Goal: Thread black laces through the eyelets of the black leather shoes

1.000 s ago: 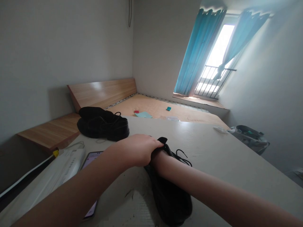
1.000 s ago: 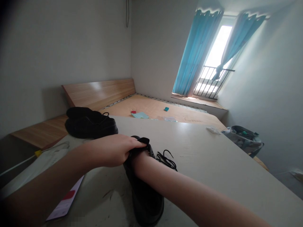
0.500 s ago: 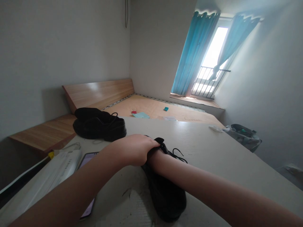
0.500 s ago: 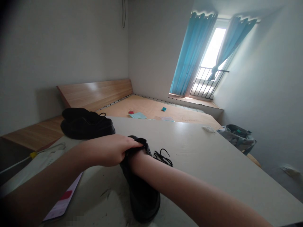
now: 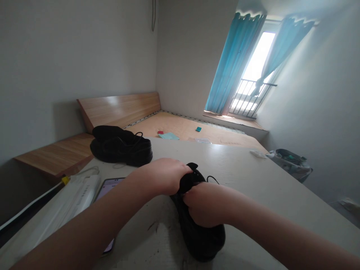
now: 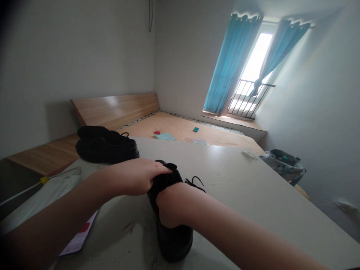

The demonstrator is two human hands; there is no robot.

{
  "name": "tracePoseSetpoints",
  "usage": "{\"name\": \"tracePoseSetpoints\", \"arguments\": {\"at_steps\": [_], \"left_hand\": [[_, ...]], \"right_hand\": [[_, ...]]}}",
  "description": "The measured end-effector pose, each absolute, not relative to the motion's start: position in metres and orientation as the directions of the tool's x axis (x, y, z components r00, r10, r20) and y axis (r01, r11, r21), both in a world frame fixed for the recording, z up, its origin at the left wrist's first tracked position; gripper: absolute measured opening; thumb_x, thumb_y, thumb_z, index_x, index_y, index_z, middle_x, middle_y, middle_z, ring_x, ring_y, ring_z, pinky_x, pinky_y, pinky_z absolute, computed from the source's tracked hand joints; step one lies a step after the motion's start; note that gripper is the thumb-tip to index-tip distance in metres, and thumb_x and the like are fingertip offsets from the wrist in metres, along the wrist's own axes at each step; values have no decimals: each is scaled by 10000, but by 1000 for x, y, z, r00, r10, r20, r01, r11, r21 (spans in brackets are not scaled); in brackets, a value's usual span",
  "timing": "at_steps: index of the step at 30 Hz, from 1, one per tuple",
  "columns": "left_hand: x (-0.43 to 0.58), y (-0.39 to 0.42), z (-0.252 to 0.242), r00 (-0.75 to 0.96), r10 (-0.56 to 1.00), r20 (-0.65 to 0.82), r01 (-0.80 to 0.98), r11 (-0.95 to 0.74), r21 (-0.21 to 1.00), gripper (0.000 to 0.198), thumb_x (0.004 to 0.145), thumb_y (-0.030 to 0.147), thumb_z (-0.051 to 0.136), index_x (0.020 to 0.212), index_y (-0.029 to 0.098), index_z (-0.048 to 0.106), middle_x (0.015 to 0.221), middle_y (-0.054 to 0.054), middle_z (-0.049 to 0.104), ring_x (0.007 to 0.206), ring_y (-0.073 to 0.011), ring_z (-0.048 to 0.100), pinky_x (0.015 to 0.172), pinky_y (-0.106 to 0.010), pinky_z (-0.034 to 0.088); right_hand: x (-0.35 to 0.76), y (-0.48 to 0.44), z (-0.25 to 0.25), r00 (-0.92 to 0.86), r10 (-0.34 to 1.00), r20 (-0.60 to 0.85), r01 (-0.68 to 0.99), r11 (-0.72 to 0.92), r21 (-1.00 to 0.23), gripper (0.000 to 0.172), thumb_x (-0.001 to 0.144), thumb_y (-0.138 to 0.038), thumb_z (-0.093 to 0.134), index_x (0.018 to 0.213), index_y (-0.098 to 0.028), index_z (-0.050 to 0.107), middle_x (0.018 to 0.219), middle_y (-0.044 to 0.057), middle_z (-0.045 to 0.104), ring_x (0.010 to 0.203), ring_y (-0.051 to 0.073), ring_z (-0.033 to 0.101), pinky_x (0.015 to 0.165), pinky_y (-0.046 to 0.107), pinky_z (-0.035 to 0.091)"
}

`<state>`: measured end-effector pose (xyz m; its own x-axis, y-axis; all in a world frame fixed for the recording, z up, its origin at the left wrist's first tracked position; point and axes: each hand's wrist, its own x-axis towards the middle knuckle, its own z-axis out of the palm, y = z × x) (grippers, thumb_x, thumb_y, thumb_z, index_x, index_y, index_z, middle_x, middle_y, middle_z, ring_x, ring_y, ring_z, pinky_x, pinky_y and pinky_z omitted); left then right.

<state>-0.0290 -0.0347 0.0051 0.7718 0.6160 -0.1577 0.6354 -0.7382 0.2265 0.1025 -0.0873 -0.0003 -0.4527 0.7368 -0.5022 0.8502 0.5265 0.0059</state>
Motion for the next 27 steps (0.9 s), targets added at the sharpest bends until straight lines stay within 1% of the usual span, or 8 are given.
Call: {"name": "tracePoseSetpoints", "arguments": {"at_steps": [6, 12, 14, 15, 17, 19, 23, 27], "left_hand": [[-30, -34, 4, 770, 619, -157, 638, -736, 228, 523, 737, 117, 536, 1225, 294, 595, 1209, -49, 666, 1053, -255, 626, 876, -340, 486], [-29, -34, 5, 771, 618, -154, 636, -735, 233, 503, 745, 117, 527, 1204, 304, 611, 1172, -36, 684, 1015, -245, 637, 853, -332, 489], [-29, -35, 6, 769, 619, -158, 638, -734, 230, 483, 744, 122, 531, 1184, 299, 623, 1140, -40, 696, 990, -246, 644, 817, -325, 495], [-29, -35, 6, 770, 617, -161, 638, -735, 231, 463, 744, 128, 536, 1164, 297, 634, 1115, -40, 705, 971, -244, 650, 791, -316, 497], [-28, -36, 7, 773, 612, -166, 634, -737, 234, 418, 744, 139, 543, 1115, 295, 657, 1070, -36, 718, 933, -239, 659, 743, -298, 495], [-28, -36, 8, 775, 610, -165, 632, -738, 236, 406, 737, 128, 542, 1086, 293, 667, 1048, -30, 724, 915, -233, 663, 730, -291, 492], [-28, -35, 6, 772, 616, -157, 635, -737, 232, 455, 724, 106, 537, 1123, 293, 653, 1082, -34, 716, 945, -243, 658, 774, -312, 493], [-29, -35, 5, 769, 622, -151, 639, -735, 226, 517, 732, 99, 520, 1195, 308, 614, 1133, -32, 699, 987, -250, 649, 814, -332, 496]], "right_hand": [[99, -96, 19, -365, 702, -612, 872, 488, 40, 350, 835, -100, 445, 1101, -91, 672, 1038, 156, 707, 886, 284, 678, 685, 349, 520], [106, -105, 23, -437, 573, -694, 774, 632, 34, 305, 832, -52, 485, 1049, 3, 692, 1028, 238, 692, 967, 323, 647, 790, 373, 487], [112, -106, 26, -431, 605, -670, 818, 576, -7, 347, 929, -209, 416, 1043, -60, 707, 987, 199, 708, 907, 301, 663, 736, 373, 492], [115, -107, 27, -413, 628, -660, 853, 521, -38, 443, 963, -347, 358, 1024, -96, 718, 968, 180, 713, 865, 296, 668, 693, 374, 491], [121, -110, 28, -361, 660, -659, 906, 415, -81, 664, 907, -629, 298, 968, -138, 740, 927, 162, 713, 781, 298, 665, 598, 367, 471], [124, -114, 24, -339, 671, -660, 913, 405, -58, 698, 781, -737, 432, 927, -137, 758, 887, 167, 710, 741, 304, 651, 538, 346, 438], [121, -117, 14, -370, 683, -629, 865, 500, 34, 538, 708, -607, 638, 879, -116, 775, 773, 158, 707, 720, 288, 629, 526, 321, 405], [116, -109, 14, -341, 593, -729, 830, 555, 63, 517, 694, -584, 677, 872, -108, 770, 720, 112, 685, 648, 223, 593, 490, 278, 375]]}}
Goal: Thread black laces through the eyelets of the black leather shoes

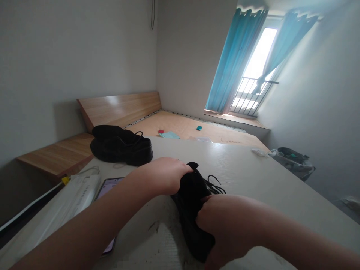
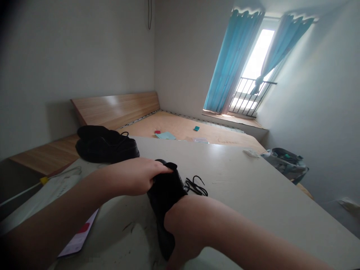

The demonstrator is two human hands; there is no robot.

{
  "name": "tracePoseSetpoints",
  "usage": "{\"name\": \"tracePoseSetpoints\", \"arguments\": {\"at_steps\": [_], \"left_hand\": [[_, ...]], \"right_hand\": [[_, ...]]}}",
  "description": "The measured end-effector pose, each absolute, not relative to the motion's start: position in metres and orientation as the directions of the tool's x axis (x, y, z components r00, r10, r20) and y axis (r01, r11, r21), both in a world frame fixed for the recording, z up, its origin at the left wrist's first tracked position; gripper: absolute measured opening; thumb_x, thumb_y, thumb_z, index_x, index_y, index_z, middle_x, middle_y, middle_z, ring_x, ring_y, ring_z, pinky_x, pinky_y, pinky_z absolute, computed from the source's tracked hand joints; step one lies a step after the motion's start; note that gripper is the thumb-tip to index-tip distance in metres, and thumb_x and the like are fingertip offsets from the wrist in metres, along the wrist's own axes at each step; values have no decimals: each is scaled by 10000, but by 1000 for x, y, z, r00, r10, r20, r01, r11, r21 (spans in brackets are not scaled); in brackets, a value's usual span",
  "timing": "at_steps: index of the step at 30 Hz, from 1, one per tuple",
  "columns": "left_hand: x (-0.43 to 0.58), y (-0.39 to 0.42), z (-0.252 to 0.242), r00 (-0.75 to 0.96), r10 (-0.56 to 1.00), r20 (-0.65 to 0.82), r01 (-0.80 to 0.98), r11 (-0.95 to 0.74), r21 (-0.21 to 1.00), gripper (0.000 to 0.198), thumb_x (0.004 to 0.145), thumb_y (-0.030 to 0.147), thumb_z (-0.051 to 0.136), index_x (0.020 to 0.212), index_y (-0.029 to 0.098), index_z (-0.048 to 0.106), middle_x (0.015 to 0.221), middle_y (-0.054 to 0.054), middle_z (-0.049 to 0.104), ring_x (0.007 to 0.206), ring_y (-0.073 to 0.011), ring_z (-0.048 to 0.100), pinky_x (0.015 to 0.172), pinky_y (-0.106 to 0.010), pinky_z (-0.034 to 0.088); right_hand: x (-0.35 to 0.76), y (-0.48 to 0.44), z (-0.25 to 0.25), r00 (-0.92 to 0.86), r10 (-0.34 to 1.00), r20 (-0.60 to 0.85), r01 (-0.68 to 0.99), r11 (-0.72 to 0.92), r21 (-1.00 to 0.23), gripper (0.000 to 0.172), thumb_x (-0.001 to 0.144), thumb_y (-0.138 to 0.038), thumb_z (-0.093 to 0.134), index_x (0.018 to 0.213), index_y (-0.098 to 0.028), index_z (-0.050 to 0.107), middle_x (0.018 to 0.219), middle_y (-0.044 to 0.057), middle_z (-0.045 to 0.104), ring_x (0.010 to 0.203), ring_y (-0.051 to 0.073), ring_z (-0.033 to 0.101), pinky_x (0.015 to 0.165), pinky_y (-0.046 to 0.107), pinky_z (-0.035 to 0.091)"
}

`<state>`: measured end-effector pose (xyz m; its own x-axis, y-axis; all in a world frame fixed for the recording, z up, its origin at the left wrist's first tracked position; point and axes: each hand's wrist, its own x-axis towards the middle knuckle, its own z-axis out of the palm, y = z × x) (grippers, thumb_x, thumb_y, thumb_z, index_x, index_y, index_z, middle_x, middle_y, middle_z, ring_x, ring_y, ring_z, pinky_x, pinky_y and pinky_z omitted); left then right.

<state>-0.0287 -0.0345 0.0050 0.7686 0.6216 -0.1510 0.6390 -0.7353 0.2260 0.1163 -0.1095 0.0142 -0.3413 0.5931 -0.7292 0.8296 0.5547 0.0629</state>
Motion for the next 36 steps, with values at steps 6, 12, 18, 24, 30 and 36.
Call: {"name": "tracePoseSetpoints", "arguments": {"at_steps": [6, 12, 18, 24, 30, 36], "left_hand": [[-28, -35, 6, 779, 609, -152, 627, -747, 220, 439, 732, 101, 520, 1103, 292, 655, 1071, -29, 718, 944, -236, 660, 767, -301, 499], [-27, -34, 5, 765, 630, -135, 644, -741, 190, 470, 747, 120, 529, 1169, 302, 631, 1108, -31, 708, 963, -240, 659, 797, -319, 502], [-19, -50, 5, 756, 650, -77, 654, -749, 105, 301, 857, 201, 486, 1096, 235, 666, 1109, -67, 697, 949, -259, 664, 804, -356, 509], [-2, -75, 3, 737, 667, -107, 672, -740, 14, 240, 825, 156, 552, 1014, 158, 700, 1239, -131, 635, 940, -282, 674, 785, -382, 526], [8, -81, -12, 737, 652, -178, 658, -752, -36, 219, 809, 170, 595, 990, 135, 714, 1229, -157, 638, 1032, -309, 633, 856, -446, 488], [7, -82, -14, 736, 634, -235, 641, -766, -59, 320, 782, 251, 646, 1073, 125, 690, 1276, -177, 604, 1091, -331, 598, 904, -471, 462]], "right_hand": [[127, -107, 15, -384, 609, -694, 833, 553, 24, 496, 684, -572, 687, 890, -126, 753, 763, 93, 675, 664, 205, 581, 432, 251, 267], [133, -114, 5, -466, 653, -597, 849, 520, -94, 413, 676, -520, 698, 829, -138, 743, 762, 80, 679, 602, 175, 552, 432, 253, 290], [167, -116, 8, -466, 882, -74, 779, 369, -507, 260, 894, -411, 500, 844, -230, 681, 804, 10, 692, 733, 152, 612, 651, 267, 436], [228, -86, -36, -107, 992, 66, 902, 125, -414, 350, 879, -499, 460, 1060, -229, 590, 1000, 69, 648, 892, 218, 623, 780, 360, 499], [233, -83, -106, 5, 999, 48, 958, 9, -288, 506, 761, -409, 628, 1174, -134, 532, 1243, 215, 504, 1177, 414, 471, 927, 551, 400], [223, -76, -117, -36, 995, 90, 917, 69, -394, 61, 803, -257, 524, 795, -199, 507, 994, 145, 570, 1030, 342, 492, 887, 494, 385]]}}
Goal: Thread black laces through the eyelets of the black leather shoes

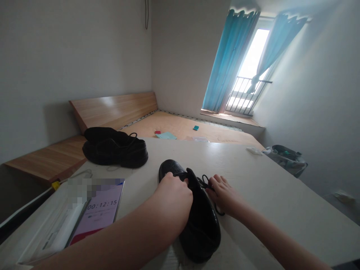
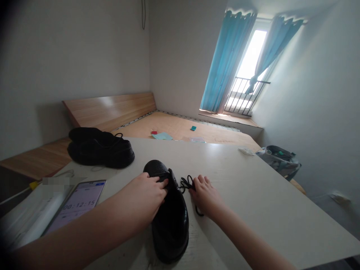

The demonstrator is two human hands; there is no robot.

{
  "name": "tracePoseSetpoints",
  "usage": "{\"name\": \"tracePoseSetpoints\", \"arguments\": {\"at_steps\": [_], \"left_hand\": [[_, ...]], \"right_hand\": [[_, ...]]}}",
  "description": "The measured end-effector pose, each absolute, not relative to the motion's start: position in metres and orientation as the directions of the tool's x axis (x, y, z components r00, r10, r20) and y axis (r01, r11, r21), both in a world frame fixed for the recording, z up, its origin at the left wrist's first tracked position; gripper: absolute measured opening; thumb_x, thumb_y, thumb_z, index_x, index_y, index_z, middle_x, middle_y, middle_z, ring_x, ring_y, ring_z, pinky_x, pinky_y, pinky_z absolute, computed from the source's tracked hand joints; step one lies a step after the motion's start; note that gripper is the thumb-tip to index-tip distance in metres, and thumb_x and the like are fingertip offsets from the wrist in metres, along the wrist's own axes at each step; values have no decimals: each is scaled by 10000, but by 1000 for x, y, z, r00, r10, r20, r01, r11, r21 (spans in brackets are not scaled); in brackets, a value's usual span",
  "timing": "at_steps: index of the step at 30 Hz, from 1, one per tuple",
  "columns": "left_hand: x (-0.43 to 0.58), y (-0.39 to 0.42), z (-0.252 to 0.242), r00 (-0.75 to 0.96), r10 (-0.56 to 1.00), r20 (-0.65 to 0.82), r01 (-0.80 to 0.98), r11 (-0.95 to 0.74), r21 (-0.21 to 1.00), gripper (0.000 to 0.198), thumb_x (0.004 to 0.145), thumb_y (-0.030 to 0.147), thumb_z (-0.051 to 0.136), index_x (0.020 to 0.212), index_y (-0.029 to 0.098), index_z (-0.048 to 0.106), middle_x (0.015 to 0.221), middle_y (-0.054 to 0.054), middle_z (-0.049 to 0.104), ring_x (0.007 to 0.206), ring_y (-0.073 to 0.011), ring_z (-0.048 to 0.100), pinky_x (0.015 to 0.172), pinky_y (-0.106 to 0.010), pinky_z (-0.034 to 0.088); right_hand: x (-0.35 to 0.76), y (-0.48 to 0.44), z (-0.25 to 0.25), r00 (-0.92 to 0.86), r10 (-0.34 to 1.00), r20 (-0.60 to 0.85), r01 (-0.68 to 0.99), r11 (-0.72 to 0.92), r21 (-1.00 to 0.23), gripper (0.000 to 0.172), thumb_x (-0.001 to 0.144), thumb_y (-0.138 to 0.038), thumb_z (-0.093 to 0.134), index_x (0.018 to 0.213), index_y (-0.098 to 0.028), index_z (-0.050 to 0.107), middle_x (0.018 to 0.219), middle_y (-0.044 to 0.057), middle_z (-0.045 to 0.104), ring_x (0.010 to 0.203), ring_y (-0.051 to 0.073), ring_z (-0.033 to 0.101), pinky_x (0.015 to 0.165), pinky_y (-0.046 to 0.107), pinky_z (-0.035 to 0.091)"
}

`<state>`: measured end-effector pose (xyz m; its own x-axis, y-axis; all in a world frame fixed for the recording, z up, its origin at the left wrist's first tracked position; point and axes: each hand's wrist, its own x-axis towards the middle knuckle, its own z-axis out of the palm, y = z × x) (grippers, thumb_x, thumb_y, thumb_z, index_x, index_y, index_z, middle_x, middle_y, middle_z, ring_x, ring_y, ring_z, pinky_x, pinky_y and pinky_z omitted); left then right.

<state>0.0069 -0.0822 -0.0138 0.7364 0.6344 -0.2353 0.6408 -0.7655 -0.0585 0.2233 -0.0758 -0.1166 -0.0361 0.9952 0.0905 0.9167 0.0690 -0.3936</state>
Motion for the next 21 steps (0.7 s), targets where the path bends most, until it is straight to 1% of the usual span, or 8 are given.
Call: {"name": "tracePoseSetpoints", "arguments": {"at_steps": [3, 7, 10, 12, 14, 17, 19, 21], "left_hand": [[6, -84, -13, 743, 618, -257, 625, -778, -63, 349, 781, 264, 643, 1096, 120, 682, 1299, -186, 587, 1111, -329, 588, 935, -473, 449], [6, -89, -11, 770, 589, -246, 597, -801, -51, 371, 772, 228, 630, 1121, 110, 672, 1311, -201, 573, 1150, -343, 567, 960, -472, 439], [4, -94, -2, 802, 534, -266, 554, -833, -1, 232, 779, 189, 600, 971, 155, 726, 1074, -132, 714, 1004, -302, 647, 958, -459, 441], [-1, -95, 8, 846, 465, -260, 508, -852, 127, 175, 788, 170, 568, 836, 213, 731, 818, -35, 750, 812, -227, 687, 883, -382, 477], [-8, -91, 19, 867, 476, -147, 498, -833, 241, 195, 821, 183, 517, 787, 241, 701, 743, 9, 730, 708, -187, 673, 709, -312, 487], [-18, -80, 30, 753, 650, 97, 618, -751, 232, 174, 884, 244, 456, 849, 214, 623, 807, -19, 700, 701, -203, 643, 583, -309, 433], [-22, -71, 32, 639, 735, 226, 694, -678, 241, 155, 896, 276, 463, 984, 197, 564, 898, -45, 680, 779, -222, 638, 633, -327, 453], [-22, -63, 28, 557, 757, 341, 725, -644, 245, 324, 886, 292, 501, 1189, 180, 473, 1087, -86, 640, 968, -249, 612, 776, -362, 472]], "right_hand": [[223, -70, -111, -60, 991, 120, 841, 115, -529, 67, 822, -239, 487, 774, -223, 442, 838, 68, 573, 830, 243, 515, 789, 408, 405], [216, -60, -88, -44, 987, 152, 642, 145, -753, 169, 897, -397, 422, 856, -239, 381, 631, -41, 453, 569, 144, 403, 570, 289, 351], [199, -55, -64, -104, 987, 124, 421, 156, -894, 288, 873, -503, 464, 839, -231, 375, 569, -84, 339, 498, 101, 312, 479, 239, 263], [183, -53, -49, -172, 979, 107, 274, 152, -950, 339, 831, -528, 545, 828, -215, 415, 570, -91, 311, 488, 82, 286, 463, 226, 229], [168, -52, -37, -232, 967, 109, 146, 145, -979, 355, 790, -515, 625, 816, -196, 473, 584, -80, 343, 506, 75, 312, 473, 221, 244], [151, -50, -30, -289, 949, 128, -12, 130, -991, 364, 725, -489, 721, 810, -181, 546, 652, -40, 458, 569, 83, 394, 527, 221, 319], [146, -49, -30, -301, 943, 142, -102, 116, -988, 385, 712, -507, 737, 834, -184, 567, 687, -29, 479, 587, 86, 402, 540, 221, 333], [146, -48, -34, -295, 943, 152, -180, 101, -978, 406, 743, -558, 697, 807, -186, 550, 626, -51, 401, 544, 75, 339, 510, 210, 295]]}}
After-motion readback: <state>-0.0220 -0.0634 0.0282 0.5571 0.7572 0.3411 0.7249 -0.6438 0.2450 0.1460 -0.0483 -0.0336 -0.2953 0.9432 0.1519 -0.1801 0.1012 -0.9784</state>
